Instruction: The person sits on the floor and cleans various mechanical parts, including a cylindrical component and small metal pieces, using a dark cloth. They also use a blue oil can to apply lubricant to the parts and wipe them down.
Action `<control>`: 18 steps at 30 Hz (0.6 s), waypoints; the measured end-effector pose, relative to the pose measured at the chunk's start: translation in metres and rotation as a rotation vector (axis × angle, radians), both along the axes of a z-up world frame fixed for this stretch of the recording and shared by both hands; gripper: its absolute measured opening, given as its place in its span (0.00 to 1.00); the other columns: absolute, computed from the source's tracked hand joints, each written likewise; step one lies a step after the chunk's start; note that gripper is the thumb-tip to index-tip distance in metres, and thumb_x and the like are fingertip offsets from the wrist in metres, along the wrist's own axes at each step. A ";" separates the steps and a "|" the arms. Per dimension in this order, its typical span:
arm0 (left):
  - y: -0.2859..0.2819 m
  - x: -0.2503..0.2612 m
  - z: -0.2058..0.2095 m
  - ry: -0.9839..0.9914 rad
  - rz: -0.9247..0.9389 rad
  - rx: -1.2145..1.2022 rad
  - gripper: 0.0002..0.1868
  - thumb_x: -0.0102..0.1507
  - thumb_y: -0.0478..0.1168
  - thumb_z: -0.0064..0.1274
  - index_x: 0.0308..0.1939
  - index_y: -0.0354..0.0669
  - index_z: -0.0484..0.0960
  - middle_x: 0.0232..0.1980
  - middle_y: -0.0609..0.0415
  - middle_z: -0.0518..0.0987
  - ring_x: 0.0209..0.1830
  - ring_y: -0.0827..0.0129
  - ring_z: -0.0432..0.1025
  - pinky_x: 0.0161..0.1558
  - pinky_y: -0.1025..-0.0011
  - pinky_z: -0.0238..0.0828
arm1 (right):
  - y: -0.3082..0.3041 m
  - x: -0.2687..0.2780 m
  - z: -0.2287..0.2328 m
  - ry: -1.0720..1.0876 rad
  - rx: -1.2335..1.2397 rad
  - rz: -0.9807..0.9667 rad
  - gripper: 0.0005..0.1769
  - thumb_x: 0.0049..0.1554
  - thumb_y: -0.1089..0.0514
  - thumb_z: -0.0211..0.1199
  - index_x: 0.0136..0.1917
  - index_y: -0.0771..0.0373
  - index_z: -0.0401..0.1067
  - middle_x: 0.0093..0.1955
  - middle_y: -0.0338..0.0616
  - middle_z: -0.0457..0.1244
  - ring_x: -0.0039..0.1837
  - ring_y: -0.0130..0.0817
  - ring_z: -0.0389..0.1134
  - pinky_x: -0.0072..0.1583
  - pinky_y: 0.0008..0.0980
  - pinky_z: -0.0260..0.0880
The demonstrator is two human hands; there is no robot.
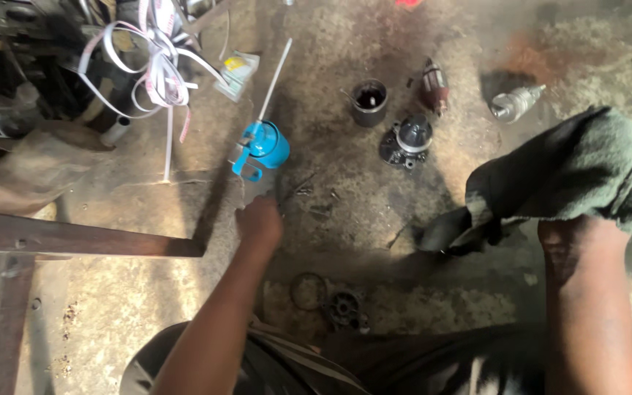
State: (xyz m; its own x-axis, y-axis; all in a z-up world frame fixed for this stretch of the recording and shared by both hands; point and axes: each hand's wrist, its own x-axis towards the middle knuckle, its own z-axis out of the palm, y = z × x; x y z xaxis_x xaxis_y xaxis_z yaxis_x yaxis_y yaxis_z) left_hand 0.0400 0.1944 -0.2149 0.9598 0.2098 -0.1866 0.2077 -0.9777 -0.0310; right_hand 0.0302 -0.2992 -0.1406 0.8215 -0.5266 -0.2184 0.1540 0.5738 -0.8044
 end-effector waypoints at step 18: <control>-0.129 -0.008 0.094 -0.209 0.275 -1.415 0.09 0.67 0.38 0.55 0.44 0.36 0.86 0.33 0.51 0.84 0.26 0.71 0.75 0.28 0.68 0.75 | 0.084 -0.007 0.019 0.245 0.276 0.269 0.25 0.64 0.41 0.48 0.63 0.58 0.71 0.63 0.43 0.67 0.64 0.41 0.68 0.63 0.42 0.70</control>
State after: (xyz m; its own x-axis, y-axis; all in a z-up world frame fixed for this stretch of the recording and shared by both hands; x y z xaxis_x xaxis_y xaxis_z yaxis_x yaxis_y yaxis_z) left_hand 0.0319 0.0651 -0.1208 0.9553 0.1507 -0.2542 0.2698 -0.0941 0.9583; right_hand 0.0232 -0.2150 -0.1214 0.8276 -0.1964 -0.5258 -0.2057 0.7655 -0.6097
